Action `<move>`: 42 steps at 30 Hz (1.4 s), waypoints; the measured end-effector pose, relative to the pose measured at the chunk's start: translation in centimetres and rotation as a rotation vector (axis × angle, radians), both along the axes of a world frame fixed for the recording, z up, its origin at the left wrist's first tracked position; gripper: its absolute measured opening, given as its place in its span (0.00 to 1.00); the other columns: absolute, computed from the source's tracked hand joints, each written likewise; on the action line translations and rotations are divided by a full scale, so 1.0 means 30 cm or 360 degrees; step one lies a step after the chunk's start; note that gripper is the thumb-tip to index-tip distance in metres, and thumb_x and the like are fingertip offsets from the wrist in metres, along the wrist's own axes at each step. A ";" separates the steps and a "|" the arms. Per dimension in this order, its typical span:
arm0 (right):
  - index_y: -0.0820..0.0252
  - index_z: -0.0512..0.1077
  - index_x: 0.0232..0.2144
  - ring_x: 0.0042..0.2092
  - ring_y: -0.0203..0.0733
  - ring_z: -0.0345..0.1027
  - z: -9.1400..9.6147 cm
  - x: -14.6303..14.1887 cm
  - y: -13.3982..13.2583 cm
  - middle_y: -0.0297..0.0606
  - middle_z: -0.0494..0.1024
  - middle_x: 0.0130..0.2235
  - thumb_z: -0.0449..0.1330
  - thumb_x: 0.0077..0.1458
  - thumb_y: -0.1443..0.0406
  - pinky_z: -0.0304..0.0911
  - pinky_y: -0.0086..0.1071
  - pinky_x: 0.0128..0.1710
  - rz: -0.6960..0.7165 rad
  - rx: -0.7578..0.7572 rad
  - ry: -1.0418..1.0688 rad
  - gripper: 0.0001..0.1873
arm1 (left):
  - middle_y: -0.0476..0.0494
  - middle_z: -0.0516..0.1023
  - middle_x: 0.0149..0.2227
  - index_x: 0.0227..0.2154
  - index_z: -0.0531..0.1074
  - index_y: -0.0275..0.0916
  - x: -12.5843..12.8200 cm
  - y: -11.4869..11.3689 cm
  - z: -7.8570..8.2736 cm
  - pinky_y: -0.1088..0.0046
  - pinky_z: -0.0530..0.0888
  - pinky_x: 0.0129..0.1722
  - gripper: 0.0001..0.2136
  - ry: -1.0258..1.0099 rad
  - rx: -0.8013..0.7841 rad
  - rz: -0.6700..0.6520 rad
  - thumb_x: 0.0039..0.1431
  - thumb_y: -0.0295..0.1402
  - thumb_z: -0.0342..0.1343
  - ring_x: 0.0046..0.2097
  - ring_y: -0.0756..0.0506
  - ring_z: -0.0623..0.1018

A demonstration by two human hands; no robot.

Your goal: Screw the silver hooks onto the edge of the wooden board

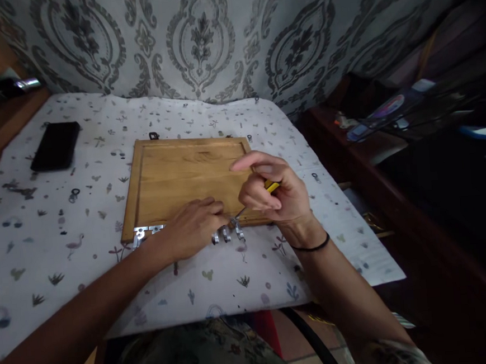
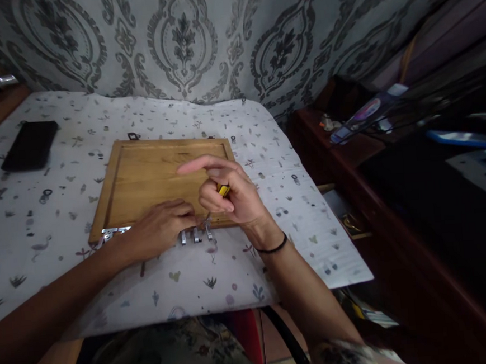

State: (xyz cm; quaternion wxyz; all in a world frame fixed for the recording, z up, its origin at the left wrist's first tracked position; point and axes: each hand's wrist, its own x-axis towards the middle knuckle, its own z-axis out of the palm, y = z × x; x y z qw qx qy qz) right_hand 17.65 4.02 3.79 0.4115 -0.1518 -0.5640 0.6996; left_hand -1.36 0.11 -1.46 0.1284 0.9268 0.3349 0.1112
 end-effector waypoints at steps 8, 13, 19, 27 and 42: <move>0.54 0.70 0.35 0.16 0.30 0.36 -0.009 -0.089 -0.114 0.18 0.49 0.15 0.56 0.65 0.59 0.42 0.26 0.17 -0.1183 0.0146 0.0027 0.08 | 0.43 0.78 0.42 0.43 0.80 0.40 0.001 -0.009 0.009 0.66 0.70 0.42 0.11 0.0029 -0.0037 0.0052 0.72 0.27 0.51 0.46 0.42 0.76; 0.54 0.72 0.36 0.17 0.31 0.41 -0.011 -0.108 -0.140 0.21 0.51 0.17 0.56 0.68 0.50 0.43 0.28 0.19 -0.1356 0.0139 0.0008 0.16 | 0.43 0.79 0.43 0.44 0.79 0.40 -0.002 -0.010 0.000 0.66 0.71 0.44 0.13 -0.0018 0.0007 0.0045 0.72 0.25 0.48 0.47 0.43 0.76; 0.59 0.82 0.36 0.22 0.32 0.54 -0.011 0.002 -0.057 0.27 0.62 0.21 0.67 0.59 0.47 0.58 0.29 0.24 -0.0563 0.0185 -0.0140 0.20 | 0.43 0.77 0.39 0.39 0.80 0.38 0.001 -0.008 0.008 0.66 0.70 0.42 0.12 -0.0005 -0.0025 0.0042 0.72 0.25 0.50 0.43 0.43 0.76; 0.60 0.79 0.18 0.36 0.39 0.75 0.004 0.052 0.067 0.43 0.81 0.36 0.72 0.54 0.50 0.70 0.32 0.35 0.0087 0.0453 -0.0186 0.23 | 0.43 0.78 0.41 0.43 0.80 0.39 0.006 -0.003 0.019 0.66 0.72 0.44 0.11 0.0030 -0.0079 0.0044 0.70 0.24 0.53 0.46 0.42 0.77; 0.55 0.47 0.14 0.17 0.28 0.35 -0.014 -0.086 -0.089 0.22 0.43 0.15 0.65 0.60 0.53 0.41 0.26 0.17 -0.0882 0.0106 0.0058 0.35 | 0.44 0.76 0.38 0.41 0.80 0.40 0.001 -0.004 0.000 0.67 0.71 0.42 0.10 -0.0031 -0.0024 0.0052 0.71 0.30 0.53 0.44 0.43 0.76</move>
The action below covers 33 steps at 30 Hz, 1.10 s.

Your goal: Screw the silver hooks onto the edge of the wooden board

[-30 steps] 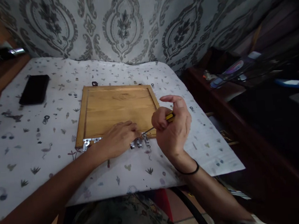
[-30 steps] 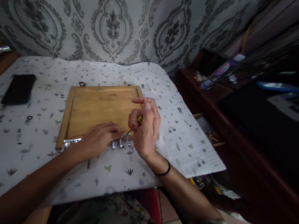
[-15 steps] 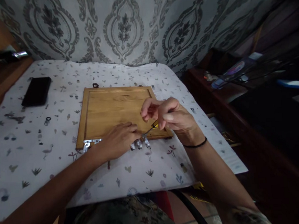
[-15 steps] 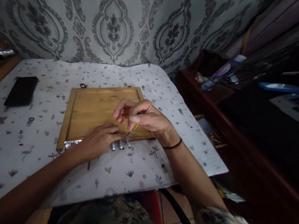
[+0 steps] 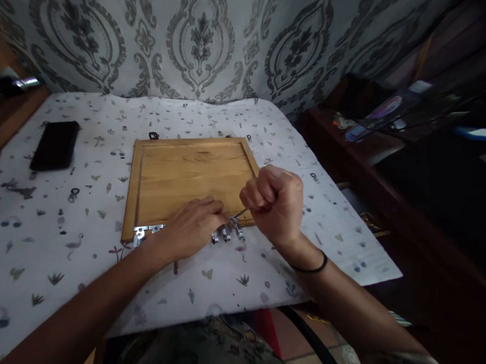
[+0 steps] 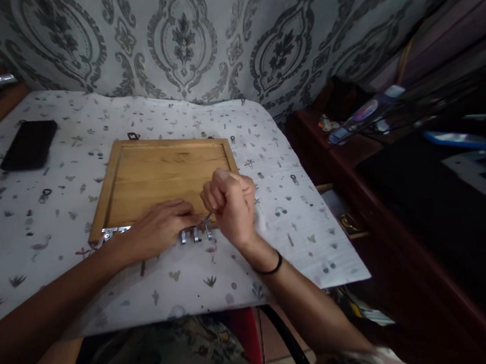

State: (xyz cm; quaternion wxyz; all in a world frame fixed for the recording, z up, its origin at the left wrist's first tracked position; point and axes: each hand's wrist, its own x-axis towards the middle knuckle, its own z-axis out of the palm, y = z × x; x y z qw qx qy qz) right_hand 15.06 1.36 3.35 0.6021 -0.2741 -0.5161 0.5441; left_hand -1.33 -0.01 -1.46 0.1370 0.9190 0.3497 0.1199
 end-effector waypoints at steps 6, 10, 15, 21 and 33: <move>0.55 0.53 0.17 0.18 0.31 0.41 -0.008 -0.025 -0.044 0.24 0.48 0.16 0.60 0.64 0.45 0.43 0.29 0.19 -0.0334 0.0088 -0.0063 0.33 | 0.43 0.78 0.40 0.45 0.81 0.41 -0.002 -0.003 -0.002 0.66 0.71 0.43 0.11 -0.0032 -0.0030 0.0026 0.72 0.29 0.52 0.45 0.43 0.76; 0.56 0.73 0.29 0.19 0.31 0.46 -0.009 0.044 0.003 0.24 0.57 0.18 0.63 0.62 0.48 0.49 0.28 0.21 0.0169 -0.0018 -0.0078 0.20 | 0.43 0.77 0.39 0.40 0.80 0.39 0.000 0.000 0.004 0.67 0.70 0.42 0.11 -0.0005 -0.0036 0.0005 0.71 0.25 0.52 0.43 0.43 0.76; 0.60 0.83 0.34 0.27 0.34 0.65 -0.015 0.114 0.083 0.34 0.73 0.27 0.67 0.60 0.50 0.62 0.29 0.28 0.0699 0.0124 -0.0170 0.18 | 0.43 0.78 0.39 0.37 0.80 0.39 0.001 0.001 0.008 0.66 0.71 0.43 0.10 -0.0029 -0.0068 -0.0013 0.70 0.26 0.53 0.45 0.43 0.77; 0.60 0.69 0.14 0.34 0.40 0.74 0.006 0.102 0.143 0.44 0.80 0.35 0.69 0.57 0.52 0.70 0.33 0.34 0.0996 0.0125 -0.0224 0.27 | 0.42 0.79 0.43 0.42 0.80 0.40 0.004 0.003 0.014 0.65 0.72 0.45 0.11 0.0043 -0.0064 0.0002 0.70 0.24 0.52 0.48 0.42 0.78; 0.57 0.49 0.15 0.17 0.27 0.35 -0.011 0.007 0.010 0.22 0.45 0.16 0.63 0.57 0.60 0.40 0.25 0.18 0.0236 0.0008 0.0042 0.29 | 0.43 0.77 0.39 0.42 0.80 0.40 0.005 -0.001 0.007 0.66 0.70 0.42 0.10 0.0070 -0.0062 0.0023 0.72 0.32 0.53 0.45 0.42 0.76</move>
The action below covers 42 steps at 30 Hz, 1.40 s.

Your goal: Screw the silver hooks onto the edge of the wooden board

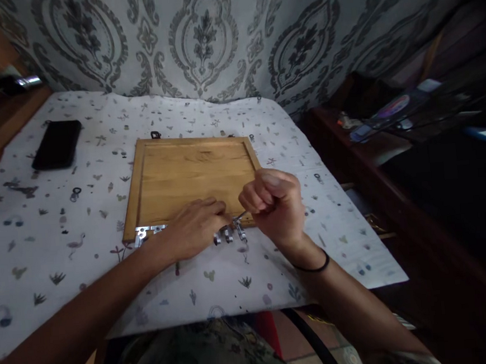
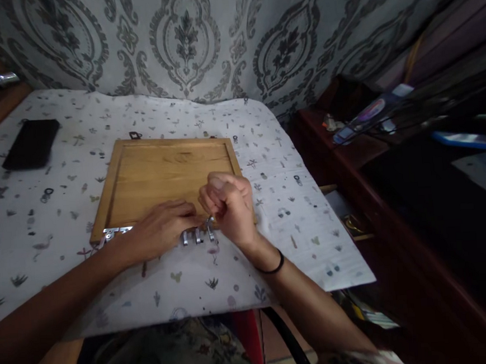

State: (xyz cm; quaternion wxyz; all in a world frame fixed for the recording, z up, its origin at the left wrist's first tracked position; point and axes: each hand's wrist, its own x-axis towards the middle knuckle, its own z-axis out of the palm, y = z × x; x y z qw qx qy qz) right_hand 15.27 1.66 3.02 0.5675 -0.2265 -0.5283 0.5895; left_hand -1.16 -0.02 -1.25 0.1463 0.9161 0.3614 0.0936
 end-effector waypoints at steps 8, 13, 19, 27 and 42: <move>0.56 0.50 0.17 0.19 0.29 0.38 -0.006 -0.010 -0.025 0.24 0.47 0.16 0.62 0.59 0.59 0.40 0.27 0.19 -0.0434 -0.0016 -0.0011 0.28 | 0.43 0.77 0.40 0.44 0.80 0.41 -0.007 0.000 -0.013 0.66 0.70 0.43 0.12 -0.0053 0.0070 -0.0008 0.73 0.29 0.50 0.45 0.43 0.76; 0.57 0.68 0.24 0.22 0.32 0.48 0.006 0.060 0.036 0.27 0.57 0.20 0.64 0.59 0.48 0.51 0.29 0.23 0.0181 -0.0085 -0.0166 0.22 | 0.43 0.77 0.40 0.41 0.81 0.39 -0.008 0.002 -0.005 0.66 0.70 0.44 0.11 -0.0041 0.0034 -0.0032 0.72 0.26 0.51 0.45 0.43 0.76; 0.61 0.76 0.24 0.27 0.36 0.62 0.002 0.099 0.072 0.35 0.68 0.25 0.63 0.62 0.53 0.59 0.31 0.28 0.0504 0.0073 -0.0179 0.20 | 0.44 0.78 0.40 0.41 0.81 0.41 -0.006 0.004 -0.015 0.66 0.71 0.44 0.09 -0.0055 0.0027 -0.0013 0.70 0.27 0.54 0.45 0.43 0.77; 0.62 0.77 0.29 0.17 0.32 0.55 0.015 0.084 0.099 0.31 0.68 0.18 0.59 0.60 0.61 0.55 0.27 0.20 0.0936 0.0041 0.0010 0.12 | 0.44 0.79 0.44 0.43 0.80 0.41 -0.004 0.006 -0.006 0.66 0.71 0.45 0.10 -0.0045 -0.0001 -0.0028 0.69 0.24 0.55 0.48 0.43 0.77; 0.55 0.68 0.25 0.17 0.29 0.31 0.006 -0.015 -0.035 0.21 0.45 0.14 0.58 0.66 0.50 0.36 0.28 0.17 -0.0480 -0.0035 -0.0120 0.21 | 0.43 0.78 0.41 0.43 0.81 0.40 -0.004 0.001 -0.001 0.65 0.72 0.44 0.10 -0.0089 -0.0012 -0.0004 0.71 0.28 0.54 0.46 0.42 0.77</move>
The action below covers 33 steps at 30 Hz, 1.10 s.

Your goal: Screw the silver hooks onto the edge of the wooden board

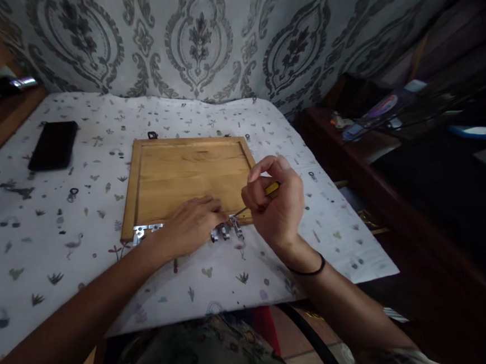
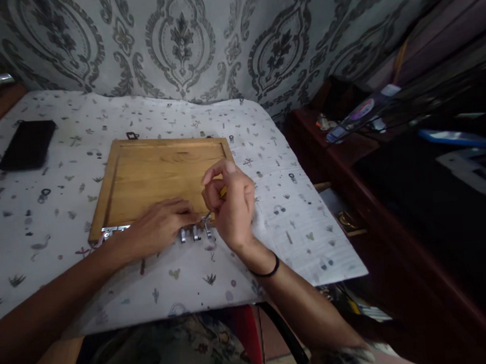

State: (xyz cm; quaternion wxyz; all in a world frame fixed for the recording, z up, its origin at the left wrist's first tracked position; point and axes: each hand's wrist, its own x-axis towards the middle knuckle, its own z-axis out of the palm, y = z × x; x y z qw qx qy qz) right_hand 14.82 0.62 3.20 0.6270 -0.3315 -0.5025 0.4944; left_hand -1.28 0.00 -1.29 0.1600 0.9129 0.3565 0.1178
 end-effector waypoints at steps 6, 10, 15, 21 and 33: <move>0.53 0.67 0.26 0.17 0.32 0.36 -0.013 -0.053 -0.022 0.23 0.46 0.16 0.54 0.65 0.39 0.39 0.31 0.18 -0.0326 0.0035 -0.0111 0.29 | 0.43 0.79 0.42 0.45 0.81 0.40 -0.002 -0.001 -0.005 0.65 0.73 0.47 0.11 0.0009 -0.0034 0.0022 0.70 0.25 0.53 0.47 0.42 0.78; 0.55 0.67 0.25 0.18 0.30 0.36 -0.008 -0.021 -0.006 0.22 0.47 0.16 0.62 0.62 0.42 0.39 0.29 0.18 -0.0100 0.0068 -0.0016 0.27 | 0.43 0.79 0.42 0.46 0.81 0.40 -0.005 -0.001 -0.006 0.65 0.73 0.47 0.11 -0.0023 0.0005 0.0002 0.70 0.27 0.54 0.47 0.42 0.77; 0.57 0.68 0.25 0.20 0.28 0.46 -0.050 0.029 0.012 0.23 0.59 0.20 0.74 0.53 0.52 0.44 0.25 0.19 0.0138 -0.0030 -0.0041 0.23 | 0.42 0.78 0.40 0.44 0.81 0.40 -0.004 -0.002 -0.004 0.66 0.72 0.45 0.10 0.0016 0.0025 0.0012 0.71 0.29 0.53 0.45 0.42 0.77; 0.60 0.71 0.28 0.20 0.28 0.50 -0.117 0.056 0.037 0.24 0.61 0.19 0.68 0.59 0.47 0.47 0.25 0.20 0.0432 -0.0075 -0.0250 0.24 | 0.44 0.79 0.43 0.47 0.80 0.43 0.000 -0.001 -0.006 0.65 0.74 0.52 0.12 -0.0063 0.0012 0.0008 0.70 0.27 0.52 0.49 0.44 0.77; 0.56 0.76 0.40 0.28 0.34 0.65 -0.068 0.086 0.030 0.28 0.72 0.26 0.67 0.60 0.49 0.64 0.30 0.33 0.0277 0.0089 -0.0202 0.18 | 0.41 0.81 0.43 0.48 0.81 0.41 0.005 -0.008 0.023 0.66 0.75 0.46 0.13 0.0070 0.0066 0.0017 0.70 0.25 0.53 0.47 0.42 0.78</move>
